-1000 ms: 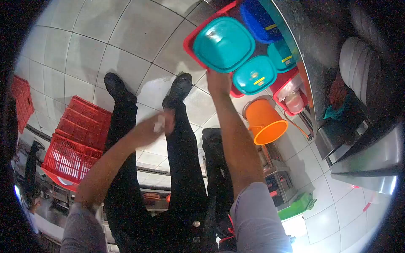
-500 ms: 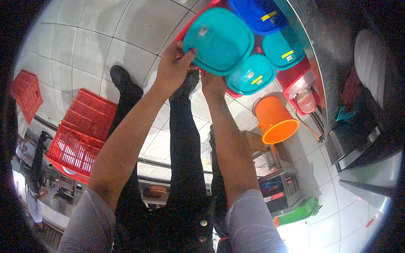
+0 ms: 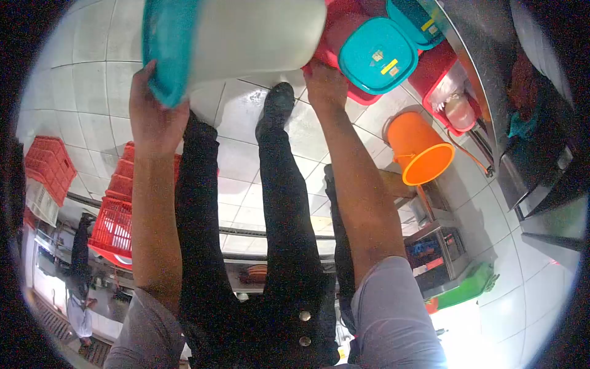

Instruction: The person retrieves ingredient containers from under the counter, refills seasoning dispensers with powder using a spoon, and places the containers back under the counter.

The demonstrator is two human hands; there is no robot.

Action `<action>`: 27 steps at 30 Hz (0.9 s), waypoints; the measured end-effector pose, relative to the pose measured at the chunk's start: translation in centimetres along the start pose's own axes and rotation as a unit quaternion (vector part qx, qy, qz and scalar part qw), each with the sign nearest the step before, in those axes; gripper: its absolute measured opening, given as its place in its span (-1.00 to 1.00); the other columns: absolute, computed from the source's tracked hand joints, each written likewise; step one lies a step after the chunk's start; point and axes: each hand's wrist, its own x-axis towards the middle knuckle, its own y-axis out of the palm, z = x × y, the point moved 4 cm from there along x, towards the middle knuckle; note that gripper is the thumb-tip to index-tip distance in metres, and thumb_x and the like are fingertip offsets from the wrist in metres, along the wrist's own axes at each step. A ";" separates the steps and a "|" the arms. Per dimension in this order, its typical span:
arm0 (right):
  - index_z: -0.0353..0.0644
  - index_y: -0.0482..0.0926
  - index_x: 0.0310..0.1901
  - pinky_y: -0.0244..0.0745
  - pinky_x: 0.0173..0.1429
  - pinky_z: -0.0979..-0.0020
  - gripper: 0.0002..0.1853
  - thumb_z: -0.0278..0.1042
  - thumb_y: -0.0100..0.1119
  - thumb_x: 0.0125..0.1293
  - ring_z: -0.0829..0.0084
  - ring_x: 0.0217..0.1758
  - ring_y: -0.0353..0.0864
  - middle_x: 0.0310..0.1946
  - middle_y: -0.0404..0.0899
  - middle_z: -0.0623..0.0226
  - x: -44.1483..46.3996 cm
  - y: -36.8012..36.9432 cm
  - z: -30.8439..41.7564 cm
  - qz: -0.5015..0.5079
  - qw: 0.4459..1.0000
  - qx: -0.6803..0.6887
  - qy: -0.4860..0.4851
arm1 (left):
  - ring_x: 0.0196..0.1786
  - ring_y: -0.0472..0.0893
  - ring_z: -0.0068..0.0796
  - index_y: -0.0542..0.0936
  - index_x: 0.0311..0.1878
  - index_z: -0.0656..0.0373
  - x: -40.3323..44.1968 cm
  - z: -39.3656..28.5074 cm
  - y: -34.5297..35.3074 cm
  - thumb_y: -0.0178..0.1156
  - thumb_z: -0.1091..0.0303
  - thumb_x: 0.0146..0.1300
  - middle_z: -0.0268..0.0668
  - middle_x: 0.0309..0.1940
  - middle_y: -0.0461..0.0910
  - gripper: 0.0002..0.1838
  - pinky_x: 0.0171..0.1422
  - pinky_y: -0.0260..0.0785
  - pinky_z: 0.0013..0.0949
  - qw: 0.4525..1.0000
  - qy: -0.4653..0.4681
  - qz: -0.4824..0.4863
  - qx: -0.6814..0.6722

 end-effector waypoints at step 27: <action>-0.14 0.68 0.29 0.67 0.31 -0.10 -0.56 -0.23 0.45 0.45 -0.11 0.20 0.79 0.08 0.79 -0.06 0.8 -2.8 1.2 -0.002 0.994 0.102 0.035 | 0.18 0.81 -0.25 0.67 0.33 0.07 -6.0 -13.8 -17.3 0.42 0.17 0.55 -0.20 0.19 0.81 -0.60 0.26 0.76 -0.19 0.996 0.037 0.078 -0.024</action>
